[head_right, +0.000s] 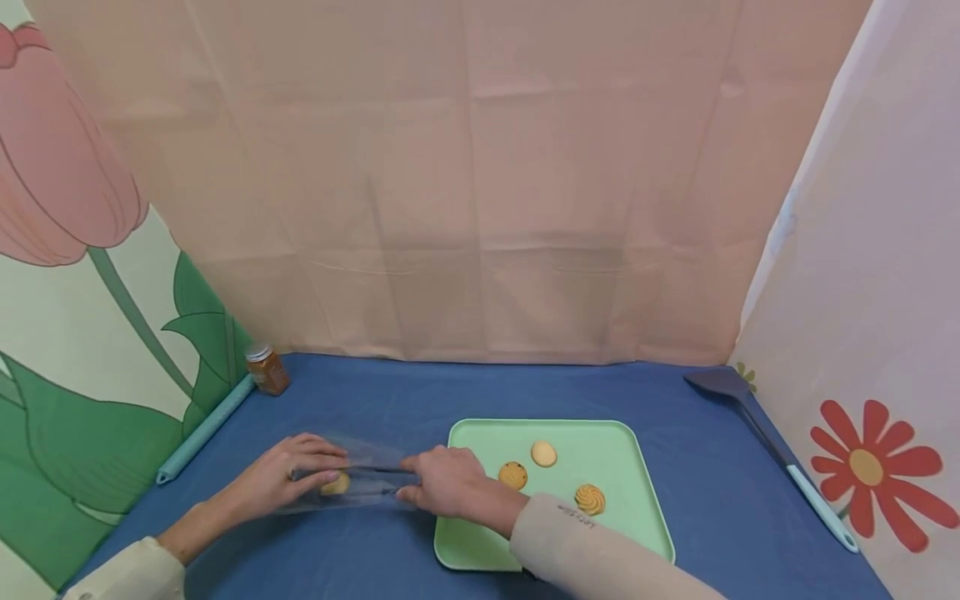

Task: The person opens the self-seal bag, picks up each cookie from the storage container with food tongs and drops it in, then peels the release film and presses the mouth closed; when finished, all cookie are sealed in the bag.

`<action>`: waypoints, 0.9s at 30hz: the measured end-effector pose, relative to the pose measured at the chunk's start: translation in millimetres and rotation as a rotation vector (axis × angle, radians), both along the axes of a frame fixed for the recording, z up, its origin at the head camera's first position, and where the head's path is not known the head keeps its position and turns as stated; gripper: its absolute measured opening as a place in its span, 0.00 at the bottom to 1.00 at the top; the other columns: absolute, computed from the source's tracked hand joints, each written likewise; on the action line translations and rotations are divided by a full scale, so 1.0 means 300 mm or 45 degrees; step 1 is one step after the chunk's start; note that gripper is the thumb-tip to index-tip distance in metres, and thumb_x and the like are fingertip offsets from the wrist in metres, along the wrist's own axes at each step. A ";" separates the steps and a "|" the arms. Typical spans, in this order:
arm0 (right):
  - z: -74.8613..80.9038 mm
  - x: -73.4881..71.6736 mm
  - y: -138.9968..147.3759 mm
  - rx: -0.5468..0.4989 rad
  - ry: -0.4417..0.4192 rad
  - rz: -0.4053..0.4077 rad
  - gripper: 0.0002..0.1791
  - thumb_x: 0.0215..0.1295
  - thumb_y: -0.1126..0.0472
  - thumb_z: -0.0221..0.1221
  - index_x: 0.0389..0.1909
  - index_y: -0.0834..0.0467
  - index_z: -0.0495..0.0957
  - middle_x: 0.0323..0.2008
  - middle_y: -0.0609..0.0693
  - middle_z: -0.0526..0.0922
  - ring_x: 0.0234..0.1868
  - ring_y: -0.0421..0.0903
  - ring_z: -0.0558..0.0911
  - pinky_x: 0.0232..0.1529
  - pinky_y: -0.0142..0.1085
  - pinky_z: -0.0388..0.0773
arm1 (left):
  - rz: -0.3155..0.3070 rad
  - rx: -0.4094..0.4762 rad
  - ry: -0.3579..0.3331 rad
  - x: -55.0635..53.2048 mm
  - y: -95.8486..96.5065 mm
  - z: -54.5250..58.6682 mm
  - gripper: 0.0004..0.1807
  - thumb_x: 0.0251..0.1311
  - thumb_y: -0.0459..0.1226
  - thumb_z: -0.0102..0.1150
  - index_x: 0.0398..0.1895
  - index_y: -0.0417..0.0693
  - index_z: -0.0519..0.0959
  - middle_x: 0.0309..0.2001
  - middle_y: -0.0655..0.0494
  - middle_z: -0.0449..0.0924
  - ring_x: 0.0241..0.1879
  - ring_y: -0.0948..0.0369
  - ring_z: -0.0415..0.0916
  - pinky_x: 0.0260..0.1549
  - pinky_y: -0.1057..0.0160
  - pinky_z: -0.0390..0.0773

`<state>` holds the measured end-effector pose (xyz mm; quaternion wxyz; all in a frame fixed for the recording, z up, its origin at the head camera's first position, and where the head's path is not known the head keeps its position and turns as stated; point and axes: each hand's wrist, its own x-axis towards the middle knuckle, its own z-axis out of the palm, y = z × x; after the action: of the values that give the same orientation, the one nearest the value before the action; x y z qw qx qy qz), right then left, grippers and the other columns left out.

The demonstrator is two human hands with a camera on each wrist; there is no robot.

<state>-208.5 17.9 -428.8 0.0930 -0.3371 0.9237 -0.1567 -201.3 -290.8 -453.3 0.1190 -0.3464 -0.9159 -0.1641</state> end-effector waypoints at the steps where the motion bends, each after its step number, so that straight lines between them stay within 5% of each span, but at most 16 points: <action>1: 0.001 -0.001 0.001 0.000 -0.006 -0.006 0.24 0.69 0.41 0.60 0.64 0.40 0.78 0.13 0.34 0.74 0.14 0.33 0.72 0.11 0.33 0.59 | 0.004 -0.005 0.001 0.000 0.000 0.000 0.13 0.70 0.47 0.58 0.54 0.67 0.85 0.52 0.65 0.85 0.52 0.61 0.79 0.48 0.49 0.80; 15: 0.026 0.002 0.067 0.006 -0.041 -0.018 0.25 0.68 0.39 0.60 0.64 0.38 0.77 0.21 0.35 0.82 0.20 0.31 0.75 0.15 0.33 0.63 | 0.034 -0.033 0.000 0.000 -0.006 -0.008 0.13 0.71 0.48 0.57 0.53 0.68 0.85 0.52 0.65 0.85 0.52 0.61 0.79 0.47 0.49 0.81; 23: 0.045 0.014 0.163 -0.118 -0.084 0.029 0.23 0.71 0.41 0.57 0.64 0.42 0.78 0.09 0.38 0.68 0.13 0.34 0.67 0.13 0.32 0.53 | 0.044 -0.018 -0.016 0.003 -0.007 -0.011 0.13 0.70 0.48 0.58 0.53 0.65 0.86 0.53 0.66 0.85 0.53 0.61 0.78 0.47 0.50 0.81; 27: 0.055 0.016 0.212 -0.153 -0.102 0.032 0.24 0.72 0.41 0.57 0.65 0.43 0.77 0.11 0.38 0.71 0.16 0.34 0.69 0.14 0.31 0.55 | 0.057 -0.015 -0.055 0.002 -0.010 -0.007 0.13 0.70 0.48 0.58 0.53 0.66 0.86 0.53 0.67 0.85 0.53 0.62 0.78 0.48 0.51 0.81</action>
<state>-203.7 81.4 -412.2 0.1115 -0.3471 0.9038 -0.2242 -200.6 -293.8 -455.4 0.1008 -0.3229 -0.9268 -0.1633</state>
